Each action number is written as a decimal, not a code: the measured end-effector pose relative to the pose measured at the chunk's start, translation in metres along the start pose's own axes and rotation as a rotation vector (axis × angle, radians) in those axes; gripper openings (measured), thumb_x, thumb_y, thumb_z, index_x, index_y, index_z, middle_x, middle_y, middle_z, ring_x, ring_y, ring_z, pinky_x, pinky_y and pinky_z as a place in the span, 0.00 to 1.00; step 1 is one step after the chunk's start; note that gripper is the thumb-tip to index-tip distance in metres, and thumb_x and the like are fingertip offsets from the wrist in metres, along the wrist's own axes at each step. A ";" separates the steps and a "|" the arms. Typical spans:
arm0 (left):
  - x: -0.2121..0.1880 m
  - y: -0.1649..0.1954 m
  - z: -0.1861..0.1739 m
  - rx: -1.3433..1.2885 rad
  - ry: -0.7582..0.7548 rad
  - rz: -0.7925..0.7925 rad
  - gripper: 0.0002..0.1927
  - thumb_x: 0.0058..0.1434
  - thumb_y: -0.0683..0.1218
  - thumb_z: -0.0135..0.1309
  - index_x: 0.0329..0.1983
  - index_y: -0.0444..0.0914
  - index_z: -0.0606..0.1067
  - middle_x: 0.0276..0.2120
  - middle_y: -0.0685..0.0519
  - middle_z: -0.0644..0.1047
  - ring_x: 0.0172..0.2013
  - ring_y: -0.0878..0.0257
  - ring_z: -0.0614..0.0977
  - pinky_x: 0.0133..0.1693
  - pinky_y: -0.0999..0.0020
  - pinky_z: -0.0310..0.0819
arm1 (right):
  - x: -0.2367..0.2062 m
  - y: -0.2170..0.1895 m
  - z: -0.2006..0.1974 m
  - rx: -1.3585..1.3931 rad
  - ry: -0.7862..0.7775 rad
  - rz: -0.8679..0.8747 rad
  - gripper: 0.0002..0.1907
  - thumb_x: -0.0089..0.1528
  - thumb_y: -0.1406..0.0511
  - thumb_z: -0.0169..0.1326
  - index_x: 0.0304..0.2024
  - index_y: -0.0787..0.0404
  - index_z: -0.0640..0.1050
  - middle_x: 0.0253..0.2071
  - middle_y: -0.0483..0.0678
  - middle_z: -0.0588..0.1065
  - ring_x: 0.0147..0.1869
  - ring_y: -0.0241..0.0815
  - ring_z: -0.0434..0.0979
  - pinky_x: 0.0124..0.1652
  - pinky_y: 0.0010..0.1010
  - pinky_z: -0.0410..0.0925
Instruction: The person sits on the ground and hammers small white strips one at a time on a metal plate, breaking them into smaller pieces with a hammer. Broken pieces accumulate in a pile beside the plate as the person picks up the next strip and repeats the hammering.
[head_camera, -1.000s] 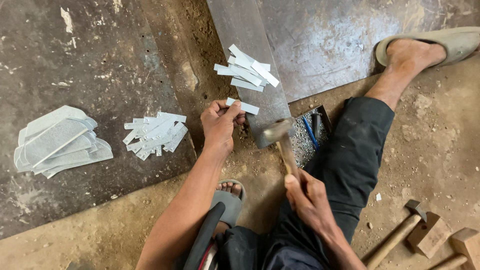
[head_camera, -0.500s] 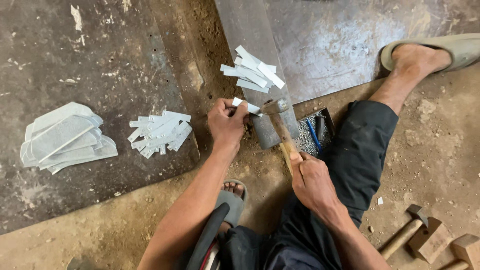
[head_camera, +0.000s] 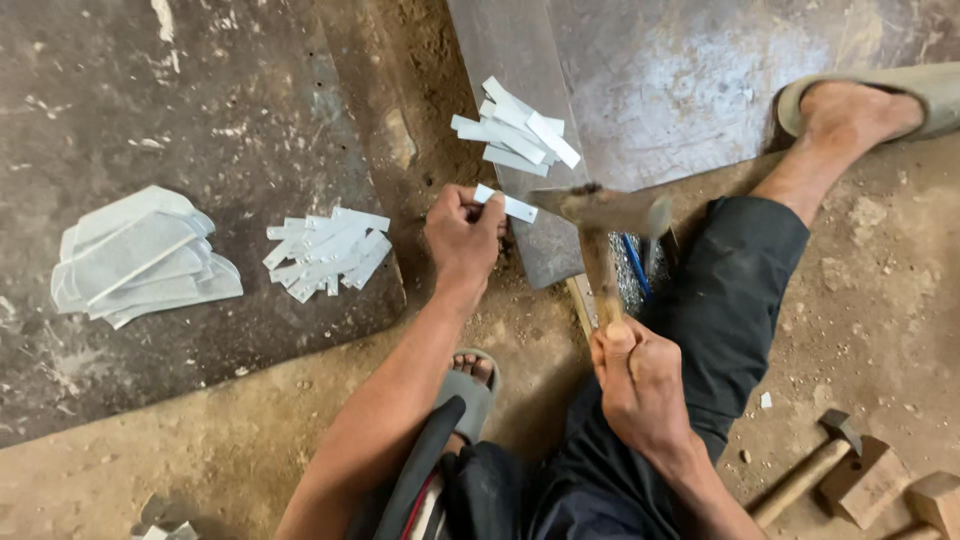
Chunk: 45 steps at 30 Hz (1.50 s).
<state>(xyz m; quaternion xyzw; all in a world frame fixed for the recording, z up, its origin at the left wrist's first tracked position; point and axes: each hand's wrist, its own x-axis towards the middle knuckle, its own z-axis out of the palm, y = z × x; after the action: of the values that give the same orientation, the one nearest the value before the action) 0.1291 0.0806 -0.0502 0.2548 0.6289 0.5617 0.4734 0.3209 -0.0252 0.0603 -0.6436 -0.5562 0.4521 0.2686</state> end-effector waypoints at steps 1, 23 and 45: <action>0.001 0.000 0.000 -0.008 0.001 -0.008 0.08 0.60 0.40 0.61 0.34 0.33 0.72 0.26 0.51 0.79 0.25 0.69 0.80 0.26 0.72 0.76 | 0.000 0.003 0.002 -0.111 0.019 -0.228 0.23 0.73 0.65 0.41 0.24 0.68 0.71 0.24 0.57 0.70 0.25 0.51 0.67 0.27 0.37 0.62; -0.001 -0.006 -0.006 0.258 0.043 0.158 0.12 0.60 0.46 0.63 0.32 0.34 0.73 0.27 0.52 0.78 0.27 0.65 0.77 0.29 0.65 0.72 | -0.002 0.005 0.003 0.058 -0.041 -0.540 0.23 0.76 0.58 0.36 0.31 0.63 0.68 0.25 0.42 0.67 0.25 0.30 0.65 0.27 0.25 0.59; 0.010 0.033 -0.151 0.909 0.100 0.405 0.18 0.63 0.38 0.58 0.57 0.42 0.79 0.45 0.50 0.80 0.42 0.58 0.78 0.45 0.57 0.75 | 0.074 0.137 -0.014 -0.450 0.147 -0.283 0.05 0.58 0.71 0.57 0.36 0.66 0.81 0.36 0.59 0.79 0.36 0.56 0.81 0.36 0.40 0.71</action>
<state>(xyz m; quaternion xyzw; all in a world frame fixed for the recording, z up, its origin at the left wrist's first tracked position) -0.0151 0.0274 -0.0337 0.5252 0.7698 0.3229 0.1650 0.3960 0.0155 -0.0709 -0.6341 -0.7060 0.2272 0.2190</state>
